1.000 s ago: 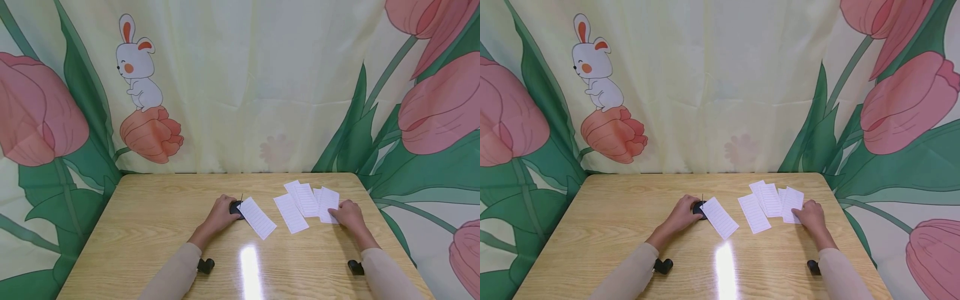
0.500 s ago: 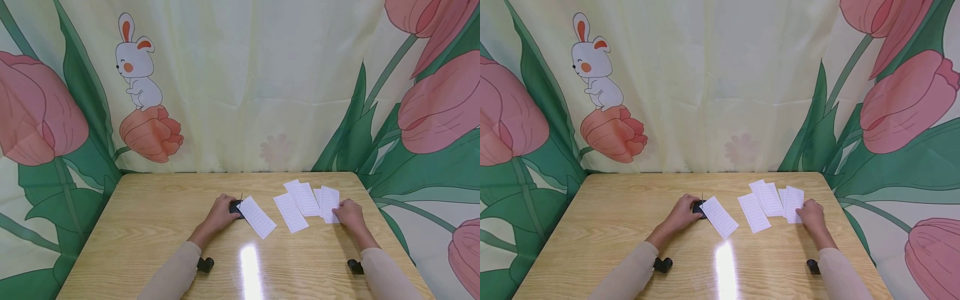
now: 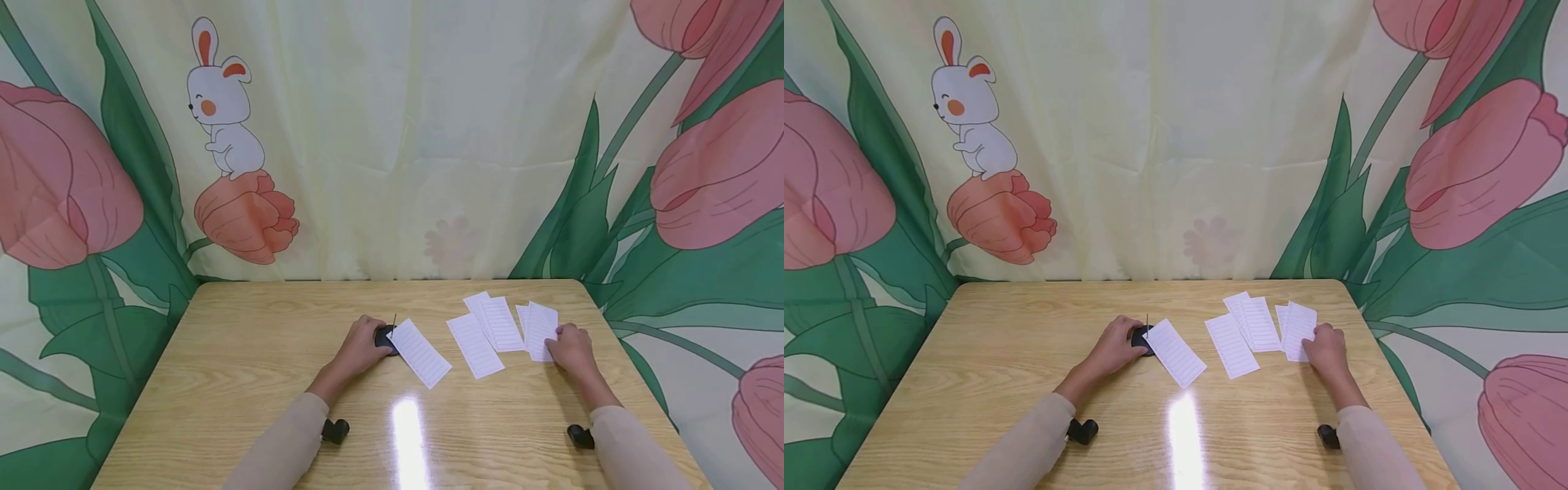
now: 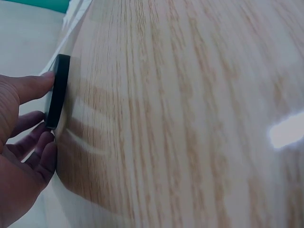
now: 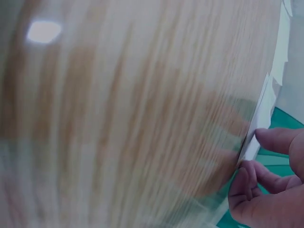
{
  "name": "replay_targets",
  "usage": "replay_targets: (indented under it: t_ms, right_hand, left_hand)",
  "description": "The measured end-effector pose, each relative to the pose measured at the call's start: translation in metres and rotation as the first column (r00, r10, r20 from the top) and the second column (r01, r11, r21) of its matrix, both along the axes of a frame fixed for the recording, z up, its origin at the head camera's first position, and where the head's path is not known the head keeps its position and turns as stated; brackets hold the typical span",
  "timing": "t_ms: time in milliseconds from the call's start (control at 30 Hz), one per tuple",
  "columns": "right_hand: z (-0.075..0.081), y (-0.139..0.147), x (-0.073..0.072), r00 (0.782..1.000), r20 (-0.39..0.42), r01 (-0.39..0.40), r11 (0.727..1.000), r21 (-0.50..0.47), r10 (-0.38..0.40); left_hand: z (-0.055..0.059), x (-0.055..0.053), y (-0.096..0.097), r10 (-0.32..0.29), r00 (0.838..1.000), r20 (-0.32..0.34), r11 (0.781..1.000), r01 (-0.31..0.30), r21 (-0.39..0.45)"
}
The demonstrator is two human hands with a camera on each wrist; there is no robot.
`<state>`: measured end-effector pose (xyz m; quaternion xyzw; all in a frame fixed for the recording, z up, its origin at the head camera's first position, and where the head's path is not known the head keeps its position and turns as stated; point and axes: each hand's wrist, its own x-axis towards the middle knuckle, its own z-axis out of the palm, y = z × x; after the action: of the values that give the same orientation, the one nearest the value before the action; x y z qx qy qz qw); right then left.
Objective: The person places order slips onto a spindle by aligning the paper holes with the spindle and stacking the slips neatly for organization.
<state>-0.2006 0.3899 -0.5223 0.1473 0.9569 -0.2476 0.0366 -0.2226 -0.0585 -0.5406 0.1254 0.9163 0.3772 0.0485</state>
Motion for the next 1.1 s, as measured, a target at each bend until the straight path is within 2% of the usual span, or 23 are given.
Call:
replay_targets:
  t_ms: [400,700,933,1100]
  right_hand:
    - [0.0049,-0.0003,-0.0021,0.999,-0.028,0.039,0.999,-0.008,-0.040]
    - [0.0025,0.0013,-0.0032,0.998,-0.051,0.026,1.000,-0.014,-0.027]
    - [0.0015,0.0032,-0.0010,0.998,-0.017,0.061,0.995,-0.083,-0.063]
    - [0.0051,-0.0008,0.0045,1.000,0.018,0.007,1.000,-0.018,-0.007]
  left_hand:
    - [0.0018,-0.0008,-0.0014,0.007,1.000,-0.001,1.000,-0.007,0.017]
    - [-0.0026,-0.0026,-0.0009,0.002,1.000,0.004,1.000,-0.002,0.002]
    - [-0.0012,-0.0011,-0.0004,0.003,1.000,0.008,1.000,-0.003,-0.001]
    - [-0.0026,-0.0011,0.0003,0.001,1.000,0.004,1.000,-0.001,-0.004]
